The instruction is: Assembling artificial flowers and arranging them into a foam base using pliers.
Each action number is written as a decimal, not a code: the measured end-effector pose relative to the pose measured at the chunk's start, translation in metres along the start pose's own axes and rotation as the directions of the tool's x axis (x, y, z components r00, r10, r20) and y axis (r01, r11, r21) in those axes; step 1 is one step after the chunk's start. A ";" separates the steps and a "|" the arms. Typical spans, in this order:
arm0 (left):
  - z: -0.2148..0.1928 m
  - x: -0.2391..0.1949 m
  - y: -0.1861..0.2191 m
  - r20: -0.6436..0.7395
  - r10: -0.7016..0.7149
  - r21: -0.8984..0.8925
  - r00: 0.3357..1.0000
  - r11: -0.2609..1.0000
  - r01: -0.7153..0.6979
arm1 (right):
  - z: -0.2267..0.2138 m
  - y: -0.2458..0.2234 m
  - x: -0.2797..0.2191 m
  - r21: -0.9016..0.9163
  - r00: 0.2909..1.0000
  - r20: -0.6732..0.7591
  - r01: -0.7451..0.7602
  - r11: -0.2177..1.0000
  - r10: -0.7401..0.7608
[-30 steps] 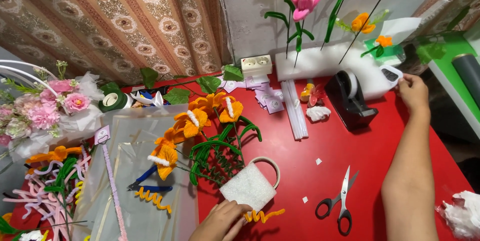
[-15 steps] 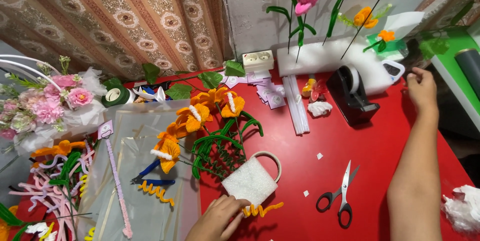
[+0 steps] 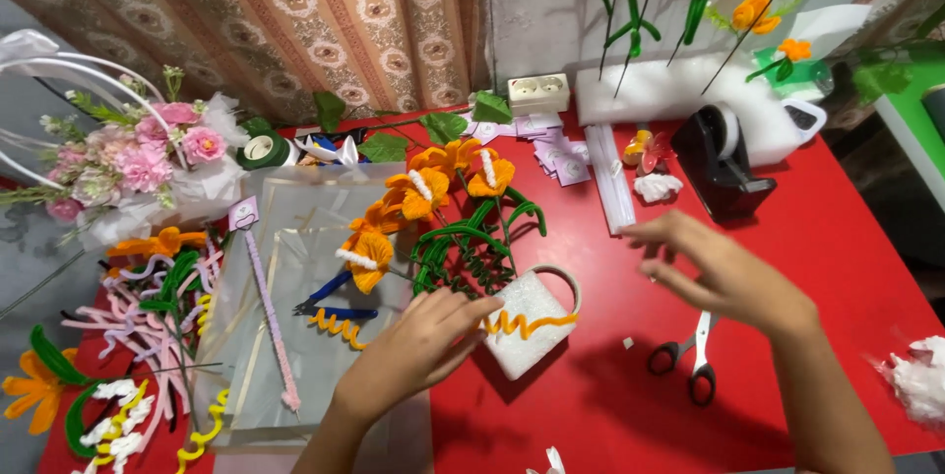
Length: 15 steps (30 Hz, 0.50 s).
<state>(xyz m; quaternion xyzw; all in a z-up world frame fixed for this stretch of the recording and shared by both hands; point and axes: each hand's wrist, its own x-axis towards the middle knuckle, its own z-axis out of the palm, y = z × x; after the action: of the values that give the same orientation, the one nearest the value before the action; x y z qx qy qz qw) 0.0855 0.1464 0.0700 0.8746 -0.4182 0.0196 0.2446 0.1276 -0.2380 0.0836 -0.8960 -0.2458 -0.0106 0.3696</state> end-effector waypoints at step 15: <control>-0.042 -0.004 -0.023 -0.191 0.007 -0.175 0.982 0.984 -0.041 | 0.063 -0.103 0.040 -0.184 0.832 -0.102 0.524 0.832 -0.546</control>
<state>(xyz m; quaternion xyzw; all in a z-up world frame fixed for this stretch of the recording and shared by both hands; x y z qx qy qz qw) 0.1072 0.1799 0.0965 0.8383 -0.4036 0.0682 0.3601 0.1065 -0.1159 0.1138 -0.8127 -0.4570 -0.1993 0.3016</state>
